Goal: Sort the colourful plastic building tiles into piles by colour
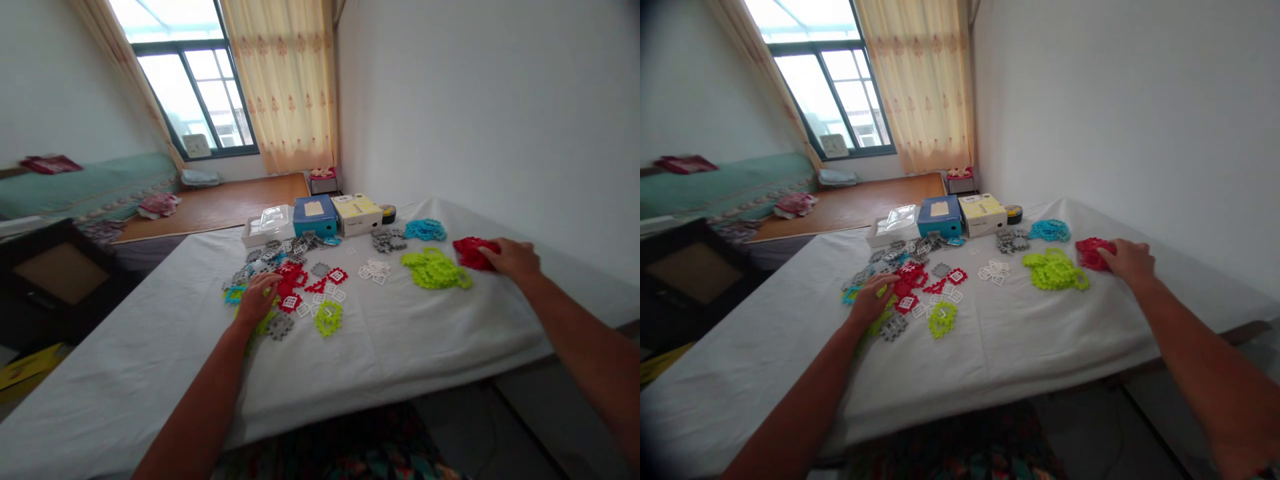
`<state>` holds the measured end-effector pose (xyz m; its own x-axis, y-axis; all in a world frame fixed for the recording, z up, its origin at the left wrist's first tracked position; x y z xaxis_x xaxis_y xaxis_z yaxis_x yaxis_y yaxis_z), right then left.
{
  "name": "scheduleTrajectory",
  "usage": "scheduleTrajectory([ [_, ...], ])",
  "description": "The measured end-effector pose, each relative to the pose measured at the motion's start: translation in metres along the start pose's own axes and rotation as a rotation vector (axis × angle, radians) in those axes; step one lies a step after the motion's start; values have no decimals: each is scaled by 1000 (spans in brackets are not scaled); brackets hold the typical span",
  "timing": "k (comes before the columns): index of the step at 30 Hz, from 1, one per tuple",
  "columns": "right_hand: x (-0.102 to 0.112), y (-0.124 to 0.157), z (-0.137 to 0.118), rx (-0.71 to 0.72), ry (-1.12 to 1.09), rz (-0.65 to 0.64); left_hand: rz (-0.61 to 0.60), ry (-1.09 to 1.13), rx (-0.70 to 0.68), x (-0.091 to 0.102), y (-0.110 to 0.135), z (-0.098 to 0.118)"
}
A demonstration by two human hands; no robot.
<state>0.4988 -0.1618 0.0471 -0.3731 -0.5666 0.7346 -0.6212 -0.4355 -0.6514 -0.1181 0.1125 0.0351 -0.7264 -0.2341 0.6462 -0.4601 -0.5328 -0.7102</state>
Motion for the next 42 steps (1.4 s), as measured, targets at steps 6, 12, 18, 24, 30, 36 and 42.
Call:
scheduleTrajectory([
  [6, 22, 30, -131, 512, -429, 2, 51, -96, 86, 8, -4, -3],
  [12, 63, 113, -283, 851, -805, -411, -29, -359, 358, 28, -13, -54],
  [18, 66, 179, -336, 1053, -727, -679, -144, -383, 634, 33, -15, -121],
  [24, 47, 187, -345, 992, -859, -584, -195, -276, 634, 2, -46, -151],
  [30, 45, 182, -348, 980, -919, -588, -292, -54, 492, -21, -70, -128],
  [36, 39, 183, -348, 905, -969, -593, -402, 316, 199, -2, -50, -55],
  [42, 33, 185, -347, 828, -1012, -579, -463, 364, 195, 11, -64, -32],
])
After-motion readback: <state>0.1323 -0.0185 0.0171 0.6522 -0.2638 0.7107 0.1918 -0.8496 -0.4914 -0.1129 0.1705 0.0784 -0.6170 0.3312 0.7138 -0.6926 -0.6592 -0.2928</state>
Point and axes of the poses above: each hand's wrist, its own y-axis away from the middle knuckle, its own x-axis out of the back of the hand, z = x × y, the point moved 1 cm from there along -y, towards the middle knuckle, and after that the axes turned 10 degrees about z, right-handed, at the moved point
